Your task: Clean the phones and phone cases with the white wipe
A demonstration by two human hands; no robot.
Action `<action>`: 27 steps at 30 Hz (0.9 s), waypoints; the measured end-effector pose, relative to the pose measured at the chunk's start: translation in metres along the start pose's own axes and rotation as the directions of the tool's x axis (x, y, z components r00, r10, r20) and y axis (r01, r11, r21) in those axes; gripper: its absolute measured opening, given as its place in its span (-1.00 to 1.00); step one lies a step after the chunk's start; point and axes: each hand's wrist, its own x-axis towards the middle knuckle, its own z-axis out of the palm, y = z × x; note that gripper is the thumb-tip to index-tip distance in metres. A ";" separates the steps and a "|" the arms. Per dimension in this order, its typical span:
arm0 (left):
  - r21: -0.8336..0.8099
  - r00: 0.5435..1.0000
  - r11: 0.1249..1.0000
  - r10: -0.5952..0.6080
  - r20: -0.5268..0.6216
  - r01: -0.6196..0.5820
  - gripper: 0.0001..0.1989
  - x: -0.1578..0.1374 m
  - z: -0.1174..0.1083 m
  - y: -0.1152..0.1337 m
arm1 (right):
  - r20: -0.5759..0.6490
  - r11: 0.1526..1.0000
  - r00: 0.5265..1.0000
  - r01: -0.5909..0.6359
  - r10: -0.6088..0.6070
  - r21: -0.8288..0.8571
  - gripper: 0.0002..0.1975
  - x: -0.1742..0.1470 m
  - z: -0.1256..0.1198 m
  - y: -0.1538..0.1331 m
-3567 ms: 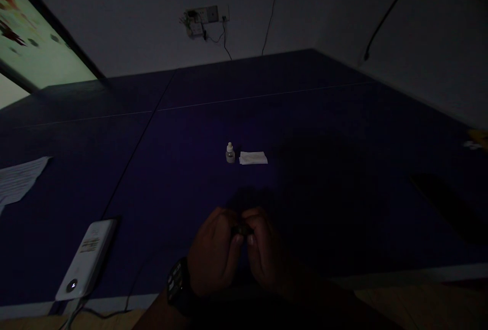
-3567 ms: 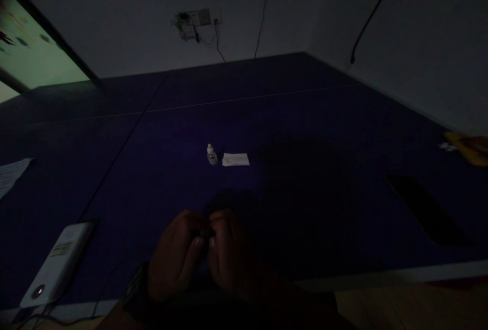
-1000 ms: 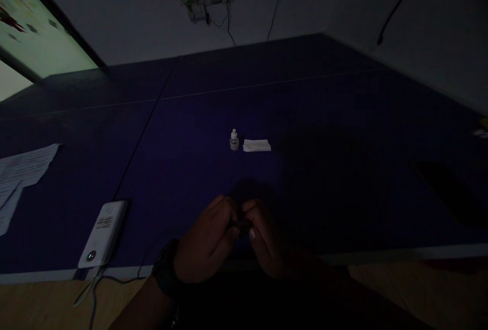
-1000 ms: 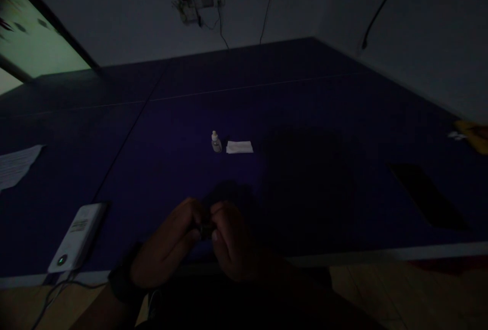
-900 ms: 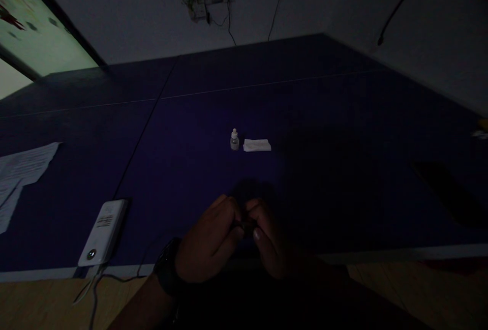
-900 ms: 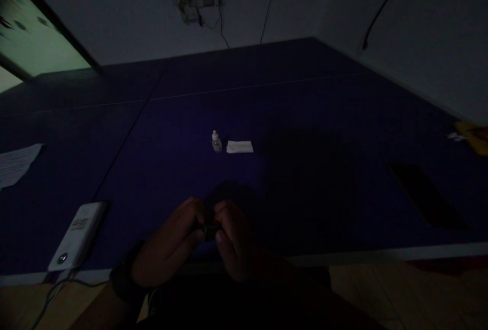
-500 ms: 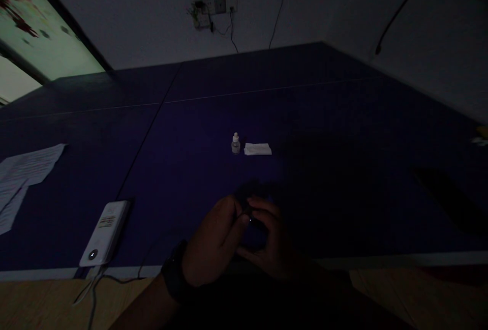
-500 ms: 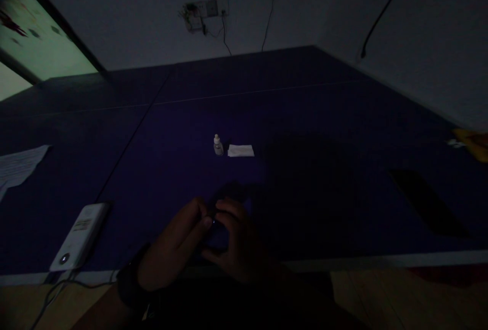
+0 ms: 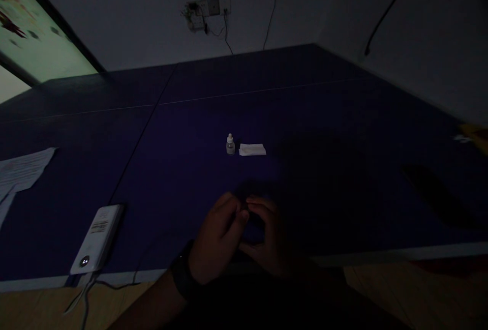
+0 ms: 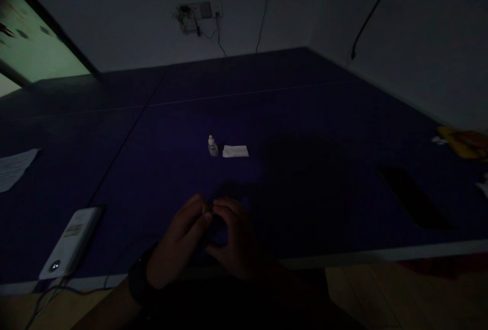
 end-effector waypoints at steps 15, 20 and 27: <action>-0.236 0.980 0.957 -0.187 -0.069 0.166 -0.57 0.007 0.008 -0.001 | 0.038 0.997 0.999 -0.026 0.028 -0.077 -0.27 -0.003 0.001 -0.005; -0.348 0.953 0.903 -0.294 -0.072 0.252 -0.54 0.008 0.008 0.000 | 0.058 0.997 0.997 -0.046 0.050 -0.068 -0.29 0.002 0.003 -0.006; -0.478 0.935 0.821 -0.356 -0.004 0.310 -0.52 0.007 0.011 -0.001 | 0.008 0.998 0.998 -0.065 0.065 -0.012 -0.31 0.004 0.006 -0.004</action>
